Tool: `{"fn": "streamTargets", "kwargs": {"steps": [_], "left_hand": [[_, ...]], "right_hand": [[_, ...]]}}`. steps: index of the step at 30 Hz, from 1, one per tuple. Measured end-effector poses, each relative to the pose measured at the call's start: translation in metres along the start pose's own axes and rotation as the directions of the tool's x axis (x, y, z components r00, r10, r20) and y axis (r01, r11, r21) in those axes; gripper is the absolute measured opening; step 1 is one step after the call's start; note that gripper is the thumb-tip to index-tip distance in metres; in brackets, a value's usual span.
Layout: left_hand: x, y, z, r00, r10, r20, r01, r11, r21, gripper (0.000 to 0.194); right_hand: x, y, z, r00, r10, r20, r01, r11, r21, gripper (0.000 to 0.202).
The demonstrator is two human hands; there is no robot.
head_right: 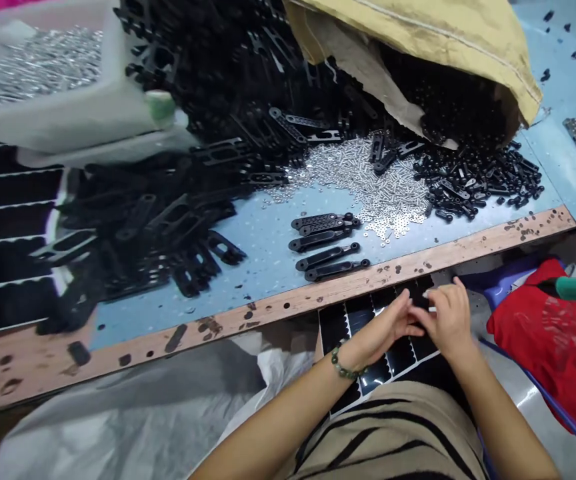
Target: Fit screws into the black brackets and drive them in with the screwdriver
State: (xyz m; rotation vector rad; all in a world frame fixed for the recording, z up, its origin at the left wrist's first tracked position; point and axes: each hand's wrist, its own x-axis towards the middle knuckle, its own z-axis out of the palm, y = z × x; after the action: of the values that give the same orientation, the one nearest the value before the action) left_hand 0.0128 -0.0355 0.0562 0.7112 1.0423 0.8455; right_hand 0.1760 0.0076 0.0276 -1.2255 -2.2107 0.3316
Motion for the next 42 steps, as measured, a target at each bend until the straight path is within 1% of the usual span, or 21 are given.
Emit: {"fn": "streamTargets", "kwargs": {"steps": [1, 2, 4, 5, 8, 11, 12, 13, 14, 16, 18, 19, 20, 22, 24, 25, 28, 31, 34, 38, 42], "left_hand": [[-0.004, 0.007, -0.001, 0.999, 0.028, -0.037, -0.032, 0.992, -0.122, 0.057], [-0.008, 0.014, -0.003, 0.993, 0.067, -0.092, -0.082, 0.981, -0.177, 0.051], [-0.018, 0.029, -0.014, 0.967, 0.168, -0.193, -0.198, 0.969, -0.145, 0.038], [-0.024, 0.036, -0.02, 0.949, 0.226, -0.219, -0.249, 0.965, -0.08, 0.033], [-0.044, 0.049, -0.039, 0.896, 0.393, -0.205, -0.358, 0.914, 0.19, 0.029], [-0.063, 0.053, -0.052, 0.861, 0.48, -0.169, -0.395, 0.84, 0.372, 0.031], [-0.068, 0.054, -0.056, 0.847, 0.5, -0.181, -0.397, 0.822, 0.409, 0.033], [-0.072, 0.055, -0.063, 0.826, 0.524, -0.208, -0.396, 0.802, 0.447, 0.034], [-0.075, 0.057, -0.071, 0.793, 0.556, -0.248, -0.39, 0.777, 0.494, 0.035], [-0.076, 0.063, -0.093, 0.685, 0.65, -0.329, -0.342, 0.685, 0.643, 0.036], [-0.07, 0.07, -0.12, 0.572, 0.747, -0.339, -0.209, 0.532, 0.82, 0.035], [-0.065, 0.074, -0.134, 0.558, 0.772, -0.304, -0.127, 0.442, 0.888, 0.035], [-0.06, 0.077, -0.146, 0.576, 0.775, -0.261, -0.065, 0.361, 0.93, 0.034], [-0.051, 0.08, -0.162, 0.657, 0.734, -0.173, -0.01, 0.237, 0.971, 0.031], [-0.048, 0.079, -0.169, 0.716, 0.688, -0.118, -0.011, 0.18, 0.984, 0.03], [-0.05, 0.078, -0.169, 0.724, 0.68, -0.111, -0.011, 0.173, 0.985, 0.03], [-0.064, 0.073, -0.163, 0.692, 0.71, -0.13, 0.009, 0.172, 0.985, 0.032], [-0.078, 0.066, -0.158, 0.659, 0.745, -0.101, 0.004, 0.131, 0.991, 0.032], [-0.082, 0.061, -0.155, 0.661, 0.746, -0.077, -0.003, 0.105, 0.994, 0.031], [-0.079, 0.057, -0.153, 0.663, 0.742, -0.094, 0.014, 0.113, 0.993, 0.03], [-0.078, 0.058, -0.152, 0.67, 0.736, -0.096, 0.016, 0.116, 0.993, 0.029]], "right_hand": [[0.005, -0.012, 0.0, 0.998, -0.059, 0.007, 0.058, 0.998, 0.027, 0.036], [0.011, -0.022, 0.0, 0.995, -0.093, 0.02, 0.092, 0.994, 0.065, 0.05], [0.025, -0.037, -0.004, 0.992, -0.104, 0.066, 0.09, 0.979, 0.181, 0.072], [0.033, -0.043, -0.008, 0.991, -0.091, 0.096, 0.065, 0.967, 0.248, 0.074], [0.062, -0.058, -0.019, 0.976, -0.086, 0.202, 0.0, 0.92, 0.391, 0.052], [0.089, -0.078, -0.023, 0.92, -0.227, 0.32, 0.044, 0.87, 0.491, 0.017], [0.095, -0.084, -0.021, 0.904, -0.262, 0.337, 0.045, 0.844, 0.535, 0.009], [0.1, -0.09, -0.019, 0.901, -0.27, 0.338, 0.025, 0.812, 0.583, 0.009], [0.104, -0.095, -0.016, 0.912, -0.246, 0.327, -0.018, 0.775, 0.631, 0.012], [0.111, -0.1, -0.008, 0.945, -0.121, 0.304, -0.14, 0.691, 0.709, 0.015], [0.12, -0.102, 0.001, 0.952, 0.018, 0.307, -0.254, 0.606, 0.754, 0.019], [0.125, -0.102, 0.006, 0.946, 0.064, 0.319, -0.297, 0.57, 0.766, 0.02], [0.13, -0.103, 0.012, 0.938, 0.094, 0.333, -0.329, 0.535, 0.778, 0.022], [0.142, -0.104, 0.023, 0.925, 0.119, 0.36, -0.372, 0.473, 0.799, 0.026], [0.152, -0.106, 0.034, 0.908, 0.128, 0.399, -0.412, 0.448, 0.793, 0.032], [0.157, -0.107, 0.039, 0.895, 0.128, 0.427, -0.435, 0.456, 0.777, 0.032], [0.165, -0.108, 0.05, 0.861, 0.123, 0.493, -0.479, 0.521, 0.707, 0.023], [0.168, -0.111, 0.058, 0.881, 0.108, 0.46, -0.422, 0.617, 0.664, 0.021], [0.169, -0.116, 0.064, 0.895, 0.083, 0.439, -0.365, 0.702, 0.612, 0.023], [0.169, -0.122, 0.071, 0.903, 0.066, 0.425, -0.307, 0.791, 0.529, 0.023], [0.169, -0.123, 0.074, 0.912, 0.072, 0.403, -0.282, 0.824, 0.491, 0.023]]}}
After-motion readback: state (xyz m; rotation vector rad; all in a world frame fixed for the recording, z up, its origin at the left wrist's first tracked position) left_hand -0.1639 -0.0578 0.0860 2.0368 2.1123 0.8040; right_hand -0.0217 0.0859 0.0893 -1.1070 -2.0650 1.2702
